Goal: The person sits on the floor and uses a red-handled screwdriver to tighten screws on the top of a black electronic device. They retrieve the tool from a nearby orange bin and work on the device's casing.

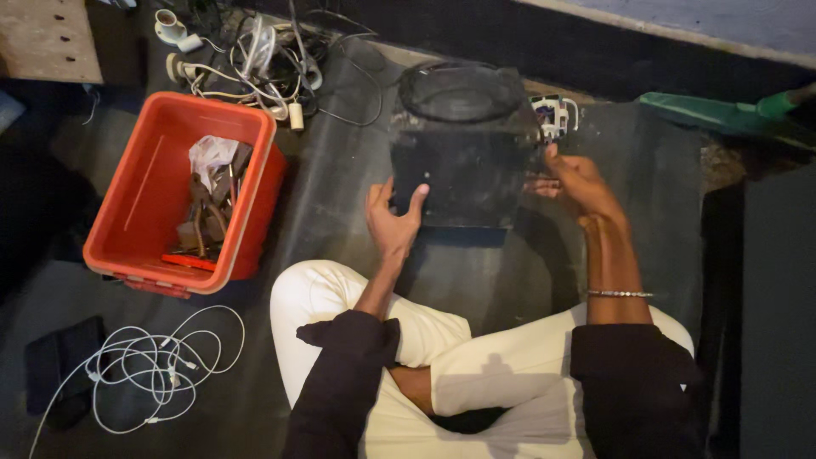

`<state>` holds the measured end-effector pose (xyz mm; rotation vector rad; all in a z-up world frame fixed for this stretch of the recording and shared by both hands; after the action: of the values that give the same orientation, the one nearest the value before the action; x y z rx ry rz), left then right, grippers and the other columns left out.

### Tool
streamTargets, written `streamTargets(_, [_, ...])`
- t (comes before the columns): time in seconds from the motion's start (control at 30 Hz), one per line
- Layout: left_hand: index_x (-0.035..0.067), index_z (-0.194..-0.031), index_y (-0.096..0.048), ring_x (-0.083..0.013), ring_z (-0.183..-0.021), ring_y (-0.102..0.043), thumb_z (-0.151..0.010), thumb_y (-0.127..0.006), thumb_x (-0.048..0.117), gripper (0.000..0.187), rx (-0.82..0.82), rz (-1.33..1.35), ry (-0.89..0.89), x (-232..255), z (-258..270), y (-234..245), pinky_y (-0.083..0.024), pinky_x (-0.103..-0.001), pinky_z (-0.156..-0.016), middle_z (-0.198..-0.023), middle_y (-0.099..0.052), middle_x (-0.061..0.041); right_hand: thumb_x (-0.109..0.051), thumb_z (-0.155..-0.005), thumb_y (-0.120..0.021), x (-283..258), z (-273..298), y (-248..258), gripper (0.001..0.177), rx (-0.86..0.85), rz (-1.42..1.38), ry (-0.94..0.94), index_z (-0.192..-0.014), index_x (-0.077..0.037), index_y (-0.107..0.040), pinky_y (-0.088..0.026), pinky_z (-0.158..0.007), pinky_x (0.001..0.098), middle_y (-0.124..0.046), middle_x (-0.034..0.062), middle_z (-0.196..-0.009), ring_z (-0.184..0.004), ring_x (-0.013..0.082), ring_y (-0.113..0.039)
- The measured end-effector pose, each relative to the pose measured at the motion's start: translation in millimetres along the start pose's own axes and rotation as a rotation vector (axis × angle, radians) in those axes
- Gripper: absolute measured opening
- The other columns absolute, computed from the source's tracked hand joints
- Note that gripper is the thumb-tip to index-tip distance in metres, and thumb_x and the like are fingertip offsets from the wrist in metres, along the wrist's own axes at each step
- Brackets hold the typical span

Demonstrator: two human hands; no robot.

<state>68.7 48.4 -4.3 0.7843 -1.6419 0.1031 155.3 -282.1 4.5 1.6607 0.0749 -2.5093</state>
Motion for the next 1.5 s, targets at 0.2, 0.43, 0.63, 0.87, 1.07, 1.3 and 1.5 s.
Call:
streamTargets(0.2, [0.002, -0.129, -0.069, -0.0224, -0.095, -0.060, -0.090, -0.080, 0.031, 0.050, -0.014, 0.091, -0.129, 22, -6, 9, -0.050, -0.034, -0.085, -0.102, -0.066, -0.009, -0.026, -0.093, -0.080, -16, 8, -2, 0.041, -0.006, -0.025, 0.054, -0.111, 0.008, -0.068, -0.059, -0.076, 0.0256, -0.069, 0.0116, -0.095, -0.086, 0.0175, -0.072])
streamTargets(0.43, [0.001, -0.134, -0.068, -0.0212, -0.097, -0.058, -0.102, -0.064, 0.028, 0.043, -0.067, 0.198, -0.122, 28, -6, 13, -0.048, -0.033, -0.090, -0.102, -0.064, -0.009, -0.010, -0.083, -0.084, -26, 9, -2, 0.046, 0.094, -0.124, 0.076, -0.124, 0.003, -0.069, -0.058, -0.078, 0.0258, -0.073, 0.0087, -0.101, -0.087, 0.0137, -0.070])
streamTargets(0.63, [0.001, -0.134, -0.069, -0.0209, -0.099, -0.056, -0.103, -0.061, 0.021, 0.037, -0.004, 0.236, -0.184, 28, -10, 19, -0.044, -0.032, -0.092, -0.101, -0.065, -0.008, -0.009, -0.082, -0.081, -28, 11, -12, 0.051, 0.054, -0.169, 0.075, -0.130, 0.000, -0.068, -0.059, -0.082, 0.0311, -0.074, 0.0052, -0.102, -0.089, 0.0128, -0.071])
streamTargets(0.87, [0.002, -0.134, -0.070, -0.0185, -0.094, -0.052, -0.102, -0.064, 0.019, 0.037, -0.025, 0.242, -0.171, 26, -6, 18, -0.042, -0.031, -0.088, -0.093, -0.057, -0.005, -0.002, -0.085, -0.083, -21, 4, -14, 0.049, 0.034, -0.194, 0.128, -0.131, 0.001, -0.070, -0.053, -0.075, 0.0281, -0.074, 0.0066, -0.103, -0.088, 0.0129, -0.067])
streamTargets(1.07, [0.002, -0.134, -0.068, -0.0171, -0.093, -0.052, -0.101, -0.064, 0.023, 0.039, -0.088, 0.206, -0.134, 29, -6, 15, -0.040, -0.031, -0.076, -0.095, -0.056, -0.005, -0.006, -0.083, -0.080, -17, 8, -13, 0.041, 0.107, -0.241, -0.016, -0.123, -0.005, -0.072, -0.060, -0.077, 0.0302, -0.073, 0.0045, -0.102, -0.089, 0.0159, -0.070])
streamTargets(1.3, [0.005, -0.131, -0.071, -0.0160, -0.095, -0.058, -0.106, -0.051, 0.029, 0.040, -0.061, 0.357, 0.023, 18, -4, 10, -0.046, -0.031, -0.084, -0.102, -0.061, -0.005, -0.010, -0.090, -0.082, -26, 12, -13, 0.037, 0.189, -0.106, 0.020, -0.126, -0.006, -0.074, -0.047, -0.073, 0.0301, -0.071, 0.0034, -0.098, -0.083, 0.0143, -0.061])
streamTargets(1.5, [0.008, -0.129, -0.073, -0.0176, -0.107, -0.061, -0.107, -0.045, 0.034, 0.044, -0.112, 0.419, 0.390, -42, -10, -13, -0.046, -0.032, -0.098, -0.117, -0.068, -0.006, -0.035, -0.104, -0.058, -20, 6, -5, 0.032, 0.162, 0.086, 0.018, -0.124, -0.014, -0.071, -0.058, -0.084, 0.0331, -0.072, 0.0001, -0.097, -0.087, 0.0135, -0.070])
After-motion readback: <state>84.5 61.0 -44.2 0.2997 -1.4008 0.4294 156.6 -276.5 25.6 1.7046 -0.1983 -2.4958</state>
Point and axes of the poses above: each hand's wrist, its own z-axis away from the middle knuckle, its own y-axis out of the back of the hand, x = y × z, the point moved 7 cm from there along -z, towards the middle knuckle
